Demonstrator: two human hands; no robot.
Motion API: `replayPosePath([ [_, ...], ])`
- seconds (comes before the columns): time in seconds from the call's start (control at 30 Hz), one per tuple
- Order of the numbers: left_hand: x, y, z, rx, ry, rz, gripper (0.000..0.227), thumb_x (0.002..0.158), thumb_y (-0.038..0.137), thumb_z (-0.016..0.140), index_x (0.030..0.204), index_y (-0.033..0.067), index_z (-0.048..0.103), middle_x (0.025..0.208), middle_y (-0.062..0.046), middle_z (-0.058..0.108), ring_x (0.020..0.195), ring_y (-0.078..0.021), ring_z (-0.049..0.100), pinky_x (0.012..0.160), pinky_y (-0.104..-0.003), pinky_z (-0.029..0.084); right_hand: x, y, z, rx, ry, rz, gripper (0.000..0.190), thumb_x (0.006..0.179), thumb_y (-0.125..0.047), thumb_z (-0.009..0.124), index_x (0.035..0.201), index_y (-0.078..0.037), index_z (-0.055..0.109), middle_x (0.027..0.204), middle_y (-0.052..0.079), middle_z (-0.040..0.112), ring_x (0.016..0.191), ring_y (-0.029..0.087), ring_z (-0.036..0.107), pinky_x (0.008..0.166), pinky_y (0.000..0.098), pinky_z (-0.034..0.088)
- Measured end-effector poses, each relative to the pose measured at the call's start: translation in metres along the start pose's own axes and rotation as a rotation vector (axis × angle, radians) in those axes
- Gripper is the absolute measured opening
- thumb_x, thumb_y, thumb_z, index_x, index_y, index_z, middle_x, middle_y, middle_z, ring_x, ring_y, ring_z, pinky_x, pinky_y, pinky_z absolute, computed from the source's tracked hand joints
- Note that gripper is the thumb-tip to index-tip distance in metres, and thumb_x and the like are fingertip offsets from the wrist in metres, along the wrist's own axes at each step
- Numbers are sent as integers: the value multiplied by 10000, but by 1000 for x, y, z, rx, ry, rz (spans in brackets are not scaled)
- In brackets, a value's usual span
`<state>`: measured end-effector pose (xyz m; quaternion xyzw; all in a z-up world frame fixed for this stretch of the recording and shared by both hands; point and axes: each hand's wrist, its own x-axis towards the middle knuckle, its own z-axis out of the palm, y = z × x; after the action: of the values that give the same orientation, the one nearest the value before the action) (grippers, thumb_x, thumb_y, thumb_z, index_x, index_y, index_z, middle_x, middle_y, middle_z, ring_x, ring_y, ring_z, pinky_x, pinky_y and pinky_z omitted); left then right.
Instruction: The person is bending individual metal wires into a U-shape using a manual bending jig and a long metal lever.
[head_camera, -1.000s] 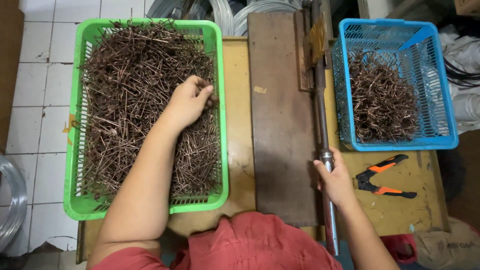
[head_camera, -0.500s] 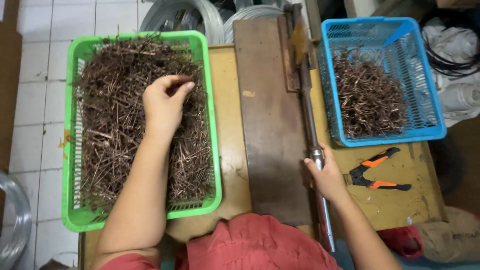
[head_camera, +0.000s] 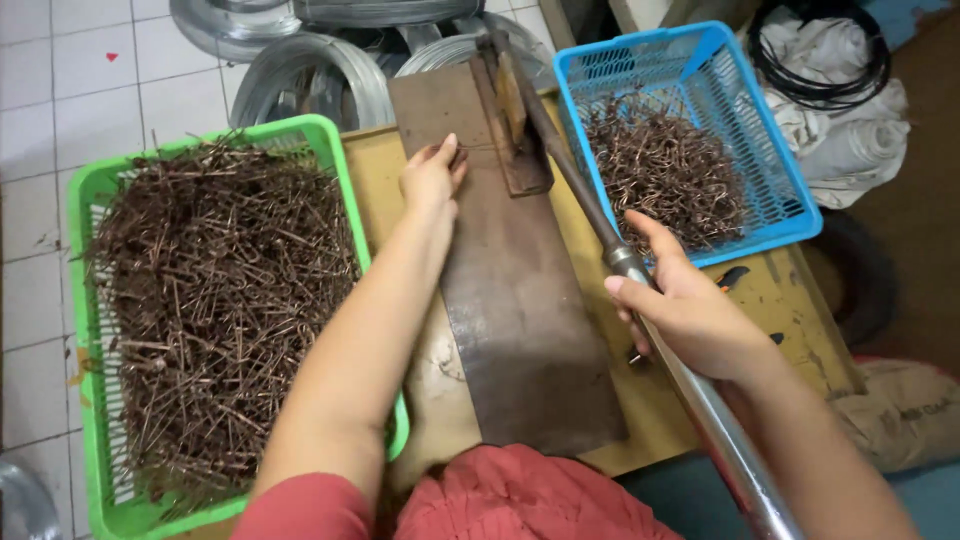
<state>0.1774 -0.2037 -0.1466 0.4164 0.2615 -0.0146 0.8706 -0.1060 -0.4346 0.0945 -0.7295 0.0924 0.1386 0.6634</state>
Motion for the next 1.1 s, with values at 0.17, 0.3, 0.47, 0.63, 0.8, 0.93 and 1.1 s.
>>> replayPosePath([
  [0.17,33,-30,13,-153,52,-72,745,958,69,866,1540,-29,411,1318,-297,659,1184,-426,748,1103,-548,572,0,-5,-2,-19,-24,6,874,967,-73,649,1714,-178,207,664,134,574,323,266,602,312,348,510],
  [0.3,48,-41,3,-181,-11,-127,746,991,81,840,1569,18,372,1312,-207,654,1190,-353,745,1120,-506,567,-2,-9,-2,-92,-41,71,903,951,-37,653,1717,-153,189,686,157,594,342,295,628,346,378,548],
  [0.47,26,-32,12,-207,86,-164,550,856,47,866,1329,20,586,1099,-144,780,998,-248,788,882,-384,697,-10,-32,13,-287,11,256,873,988,-194,627,1749,-303,212,699,96,450,437,246,547,450,380,512],
  [0.63,1,-36,33,-215,21,-185,415,866,-5,852,1149,36,552,1067,-173,775,946,-281,794,882,-422,708,-10,-21,15,-321,19,257,910,977,-190,647,1752,-282,179,722,97,449,437,253,556,446,385,523],
  [0.8,-19,-37,44,-96,-39,-160,326,889,134,854,1143,41,673,1073,-141,803,969,-237,806,890,-336,676,-11,-13,18,-388,48,283,898,980,-241,650,1760,-313,210,730,82,442,512,238,541,547,370,507],
  [0.93,-19,-44,46,-49,-70,-133,304,870,154,880,1100,39,719,983,-121,805,842,-195,775,825,-324,682,-9,18,18,-468,45,217,919,989,-263,670,1778,-279,199,872,54,502,794,195,493,861,293,444],
  [1.1,-38,-29,58,41,-38,-148,348,825,168,908,1119,34,780,1037,-111,825,924,-216,772,866,-303,664,-10,22,40,-391,97,326,956,992,-183,663,1768,-356,132,710,113,557,486,264,631,569,401,581],
])
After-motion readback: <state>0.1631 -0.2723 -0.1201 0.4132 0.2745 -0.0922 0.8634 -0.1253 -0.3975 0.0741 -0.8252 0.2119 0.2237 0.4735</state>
